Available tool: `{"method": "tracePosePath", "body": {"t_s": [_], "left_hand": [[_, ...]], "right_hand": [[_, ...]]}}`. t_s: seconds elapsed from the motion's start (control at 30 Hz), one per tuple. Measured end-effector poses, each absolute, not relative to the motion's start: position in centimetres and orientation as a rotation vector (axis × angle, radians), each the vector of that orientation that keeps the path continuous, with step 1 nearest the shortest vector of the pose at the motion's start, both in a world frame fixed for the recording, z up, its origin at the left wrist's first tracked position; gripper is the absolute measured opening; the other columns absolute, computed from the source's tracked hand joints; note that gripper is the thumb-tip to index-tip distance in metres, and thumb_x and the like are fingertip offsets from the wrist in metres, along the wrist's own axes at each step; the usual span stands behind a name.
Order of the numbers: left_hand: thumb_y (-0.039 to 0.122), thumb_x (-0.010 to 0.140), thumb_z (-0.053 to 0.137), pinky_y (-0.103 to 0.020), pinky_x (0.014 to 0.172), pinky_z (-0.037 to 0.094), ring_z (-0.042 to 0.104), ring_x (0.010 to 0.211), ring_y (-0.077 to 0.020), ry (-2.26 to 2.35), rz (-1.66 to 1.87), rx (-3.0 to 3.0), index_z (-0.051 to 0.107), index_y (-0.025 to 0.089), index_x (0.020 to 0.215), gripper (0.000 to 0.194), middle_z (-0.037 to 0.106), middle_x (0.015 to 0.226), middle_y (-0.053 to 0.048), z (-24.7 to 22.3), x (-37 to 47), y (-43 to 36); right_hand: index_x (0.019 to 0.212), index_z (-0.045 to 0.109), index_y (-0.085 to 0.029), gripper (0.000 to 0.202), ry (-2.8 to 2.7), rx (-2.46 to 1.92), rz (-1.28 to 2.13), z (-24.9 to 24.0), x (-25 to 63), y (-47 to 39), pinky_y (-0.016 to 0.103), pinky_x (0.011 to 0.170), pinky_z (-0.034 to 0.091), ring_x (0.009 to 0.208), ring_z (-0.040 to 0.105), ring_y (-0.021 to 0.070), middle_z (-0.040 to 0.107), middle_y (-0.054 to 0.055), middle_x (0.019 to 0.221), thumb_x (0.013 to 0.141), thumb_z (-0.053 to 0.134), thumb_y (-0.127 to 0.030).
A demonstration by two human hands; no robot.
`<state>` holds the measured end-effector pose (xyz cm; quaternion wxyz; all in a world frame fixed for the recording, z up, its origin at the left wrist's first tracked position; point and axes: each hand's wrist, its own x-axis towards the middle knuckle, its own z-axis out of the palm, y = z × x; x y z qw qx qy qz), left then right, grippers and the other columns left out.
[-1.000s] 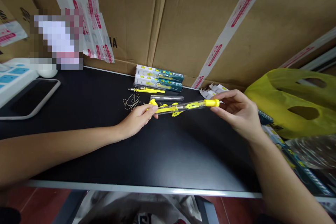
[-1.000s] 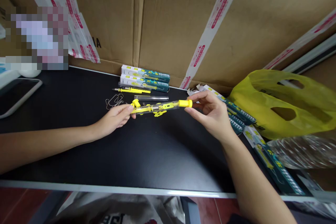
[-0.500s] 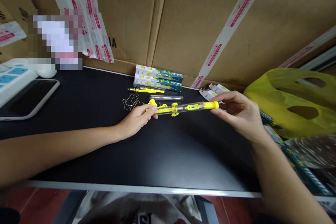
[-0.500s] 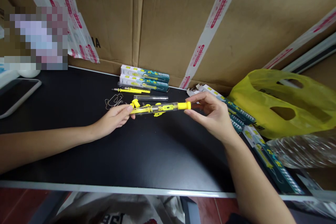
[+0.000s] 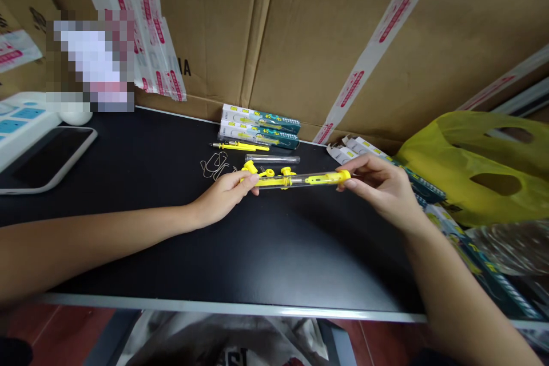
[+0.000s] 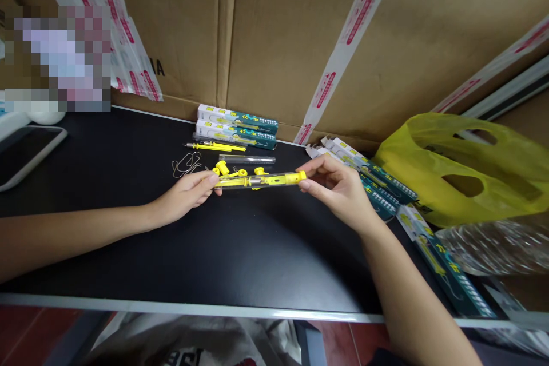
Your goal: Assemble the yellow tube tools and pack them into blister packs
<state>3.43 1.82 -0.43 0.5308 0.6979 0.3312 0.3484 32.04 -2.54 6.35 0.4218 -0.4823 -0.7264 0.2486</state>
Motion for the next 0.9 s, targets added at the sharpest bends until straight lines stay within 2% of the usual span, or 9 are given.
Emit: {"method": "tracePosePath", "body": {"t_s": [0.5,0.7,0.9], "left_hand": [[0.048,0.091,0.041,-0.02,0.045,0.023,0.027,0.049,-0.0083,0.798,0.818,1.692,0.058,0.016,0.078,0.039,0.034,0.056,0.005,-0.3,3.3,1.8],[0.048,0.091,0.041,-0.021,0.047,0.025,0.028,0.049,-0.0082,0.799,0.823,1.705,0.058,0.016,0.078,0.039,0.036,0.057,0.005,-0.2,3.3,1.7],[0.051,0.09,0.041,-0.021,0.047,0.024,0.027,0.049,-0.0078,0.791,0.832,1.711,0.059,0.015,0.079,0.042,0.031,0.056,0.006,-0.4,3.3,1.8]], "right_hand": [[0.079,0.057,-0.021,0.03,-1.87,-1.223,0.63,5.0,31.1,-2.4,0.026,0.052,0.047,0.054,0.056,0.0139,0.061,0.0,0.062,0.085,0.055,-0.051],[0.08,0.055,-0.02,0.027,-1.831,-1.173,0.711,4.6,31.0,-2.3,0.025,0.052,0.046,0.054,0.054,0.0124,0.061,0.0,0.063,0.087,0.056,-0.046],[0.087,0.058,-0.019,0.022,-1.769,-1.138,0.743,4.9,30.8,-2.4,0.023,0.05,0.047,0.055,0.056,0.0113,0.061,0.0,0.065,0.082,0.065,-0.04]]}}
